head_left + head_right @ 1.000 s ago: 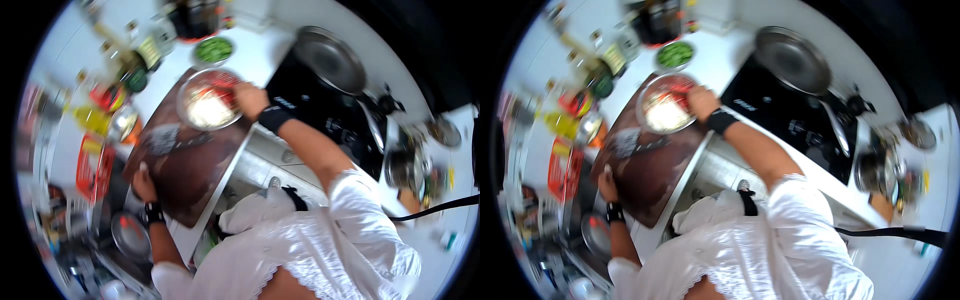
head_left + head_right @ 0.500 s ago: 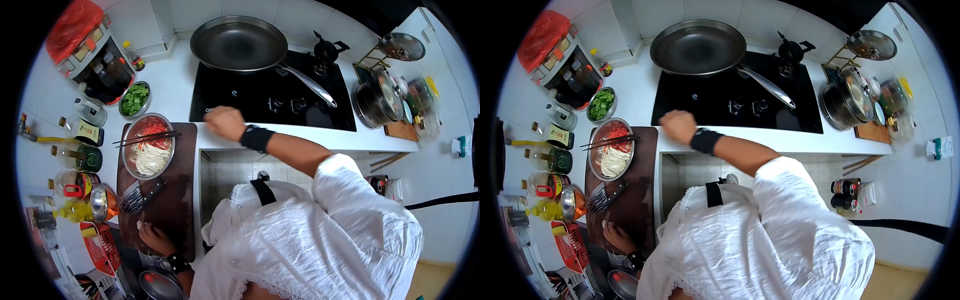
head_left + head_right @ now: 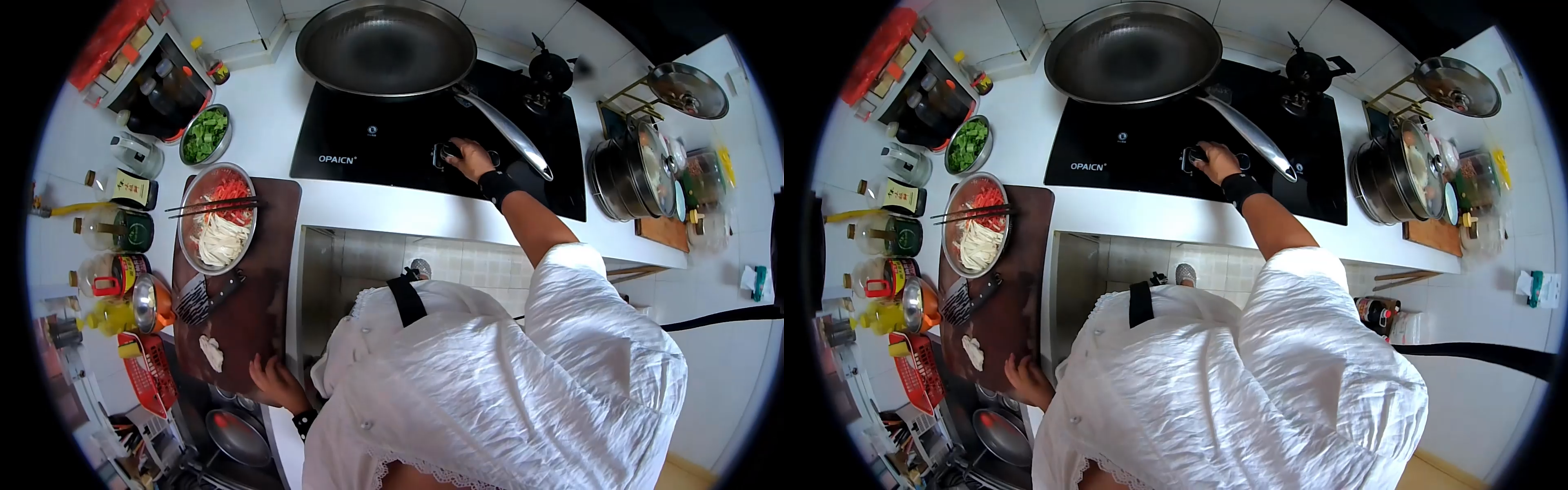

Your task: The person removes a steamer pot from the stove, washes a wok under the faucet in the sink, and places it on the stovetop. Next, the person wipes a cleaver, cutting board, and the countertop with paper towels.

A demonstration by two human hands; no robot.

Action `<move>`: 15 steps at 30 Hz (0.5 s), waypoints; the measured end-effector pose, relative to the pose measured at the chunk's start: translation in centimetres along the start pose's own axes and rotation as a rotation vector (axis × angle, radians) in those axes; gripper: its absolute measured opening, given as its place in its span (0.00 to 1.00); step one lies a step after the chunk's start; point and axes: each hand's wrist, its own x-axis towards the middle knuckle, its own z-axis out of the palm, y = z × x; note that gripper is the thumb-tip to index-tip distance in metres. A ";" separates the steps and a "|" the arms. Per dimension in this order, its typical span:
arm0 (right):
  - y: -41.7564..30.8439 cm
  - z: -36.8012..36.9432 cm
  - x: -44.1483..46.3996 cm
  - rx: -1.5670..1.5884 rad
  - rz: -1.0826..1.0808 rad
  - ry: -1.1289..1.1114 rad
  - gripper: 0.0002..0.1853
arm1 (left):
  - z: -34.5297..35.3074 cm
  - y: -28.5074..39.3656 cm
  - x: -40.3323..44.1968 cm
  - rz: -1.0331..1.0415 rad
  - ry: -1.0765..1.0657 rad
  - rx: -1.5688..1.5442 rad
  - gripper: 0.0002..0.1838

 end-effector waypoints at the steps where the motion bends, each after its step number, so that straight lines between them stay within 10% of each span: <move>1: 0.6 -0.2 0.4 0.012 -0.023 -0.053 0.22 | 0.2 0.3 -0.4 -0.013 -0.001 -0.008 0.09; 15: 0.4 -1.3 0.7 0.092 -0.034 -0.160 0.24 | -0.6 2.8 -1.1 -0.112 0.031 -0.012 0.07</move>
